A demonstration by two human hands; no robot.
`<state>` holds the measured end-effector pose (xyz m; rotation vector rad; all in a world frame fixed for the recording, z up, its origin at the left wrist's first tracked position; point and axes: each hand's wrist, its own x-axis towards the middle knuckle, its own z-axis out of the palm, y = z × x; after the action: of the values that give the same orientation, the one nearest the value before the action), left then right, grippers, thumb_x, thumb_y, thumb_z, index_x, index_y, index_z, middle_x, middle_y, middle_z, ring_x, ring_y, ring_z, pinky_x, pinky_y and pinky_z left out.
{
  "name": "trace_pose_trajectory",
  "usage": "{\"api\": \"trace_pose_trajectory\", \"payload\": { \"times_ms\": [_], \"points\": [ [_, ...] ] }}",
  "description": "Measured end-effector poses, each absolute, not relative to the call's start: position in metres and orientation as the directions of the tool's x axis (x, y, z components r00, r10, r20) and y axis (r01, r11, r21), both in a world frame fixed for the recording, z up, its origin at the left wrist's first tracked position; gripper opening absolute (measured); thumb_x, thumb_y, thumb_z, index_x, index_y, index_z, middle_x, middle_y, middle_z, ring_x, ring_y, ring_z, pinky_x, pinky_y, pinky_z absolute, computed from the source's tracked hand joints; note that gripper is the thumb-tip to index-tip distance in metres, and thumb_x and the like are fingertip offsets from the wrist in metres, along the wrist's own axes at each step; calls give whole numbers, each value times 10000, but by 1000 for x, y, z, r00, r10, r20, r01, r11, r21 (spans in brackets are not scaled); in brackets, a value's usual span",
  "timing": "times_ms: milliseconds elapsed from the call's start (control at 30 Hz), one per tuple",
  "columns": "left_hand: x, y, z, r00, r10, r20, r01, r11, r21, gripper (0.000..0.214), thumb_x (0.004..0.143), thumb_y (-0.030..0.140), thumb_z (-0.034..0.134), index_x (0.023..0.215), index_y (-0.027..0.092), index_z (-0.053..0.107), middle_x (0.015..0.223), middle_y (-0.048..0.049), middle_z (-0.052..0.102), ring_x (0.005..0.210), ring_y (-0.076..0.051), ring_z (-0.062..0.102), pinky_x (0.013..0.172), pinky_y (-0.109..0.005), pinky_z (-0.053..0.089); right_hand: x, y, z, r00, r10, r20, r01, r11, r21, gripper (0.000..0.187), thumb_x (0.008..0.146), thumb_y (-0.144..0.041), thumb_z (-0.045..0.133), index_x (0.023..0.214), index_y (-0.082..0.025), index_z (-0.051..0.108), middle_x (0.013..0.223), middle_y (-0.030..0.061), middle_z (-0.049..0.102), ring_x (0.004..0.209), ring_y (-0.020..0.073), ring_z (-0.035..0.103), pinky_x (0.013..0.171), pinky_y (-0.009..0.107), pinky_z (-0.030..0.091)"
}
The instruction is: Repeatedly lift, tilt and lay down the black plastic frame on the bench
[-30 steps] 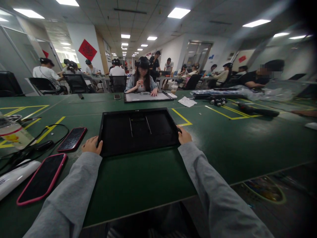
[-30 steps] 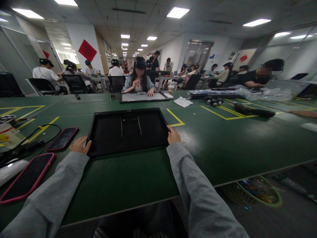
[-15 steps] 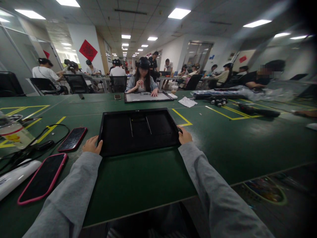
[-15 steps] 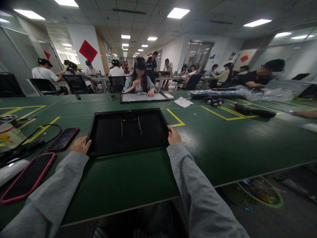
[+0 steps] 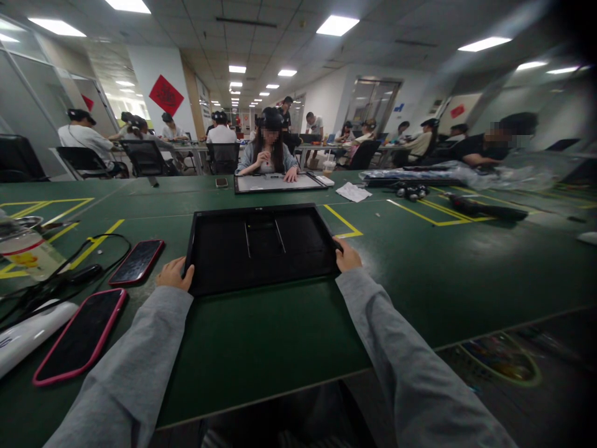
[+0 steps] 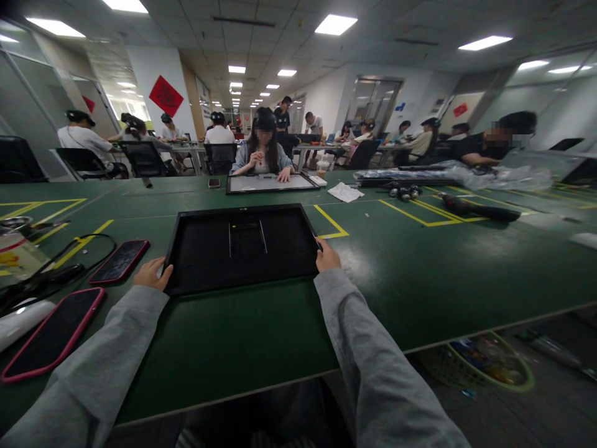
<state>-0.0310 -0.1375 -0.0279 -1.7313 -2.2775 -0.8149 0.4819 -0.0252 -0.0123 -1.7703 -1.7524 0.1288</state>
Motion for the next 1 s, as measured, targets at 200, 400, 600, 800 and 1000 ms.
{"api": "trace_pose_trajectory", "payload": {
  "times_ms": [200,400,600,800,1000],
  "points": [
    [-32,-138,-29,-316,817,482,923,147,357,465,881,458,404,1196,186,612,1260,-88,608,1181,-272,516,995,-429,401,481,-26,-12,112,922,372,859,99,-502,530,859,-136,441,1378,-213,512,1192,91,669,1059,264,634,972,419,469],
    [-29,-140,-25,-322,818,476,913,136,384,456,882,455,400,1189,191,608,1266,-95,601,1187,-278,506,994,-446,399,480,-28,-10,109,925,363,864,92,-494,533,860,-128,437,1380,-217,509,1200,85,665,1072,258,628,980,406,465],
    [-28,-140,-24,-325,828,457,916,155,371,456,881,453,402,1197,192,602,1274,-90,597,1185,-275,503,998,-445,394,481,-27,-11,99,922,374,869,103,-485,535,858,-137,433,1382,-218,505,1203,75,665,1057,248,631,981,398,466],
    [-26,-142,-21,-323,834,447,920,165,356,449,885,447,395,1194,197,603,1267,-95,599,1192,-272,500,1004,-439,396,482,-26,-12,98,920,378,870,105,-481,542,844,-145,444,1375,-228,513,1143,67,690,1053,253,629,974,400,471],
    [-27,-140,-23,-322,842,433,923,178,342,454,889,444,392,1208,196,598,1280,-91,594,1198,-271,496,1005,-437,395,482,-26,-12,103,926,363,875,89,-476,539,848,-144,448,1379,-219,510,1175,72,678,1051,243,632,976,395,472]
  ]
}}
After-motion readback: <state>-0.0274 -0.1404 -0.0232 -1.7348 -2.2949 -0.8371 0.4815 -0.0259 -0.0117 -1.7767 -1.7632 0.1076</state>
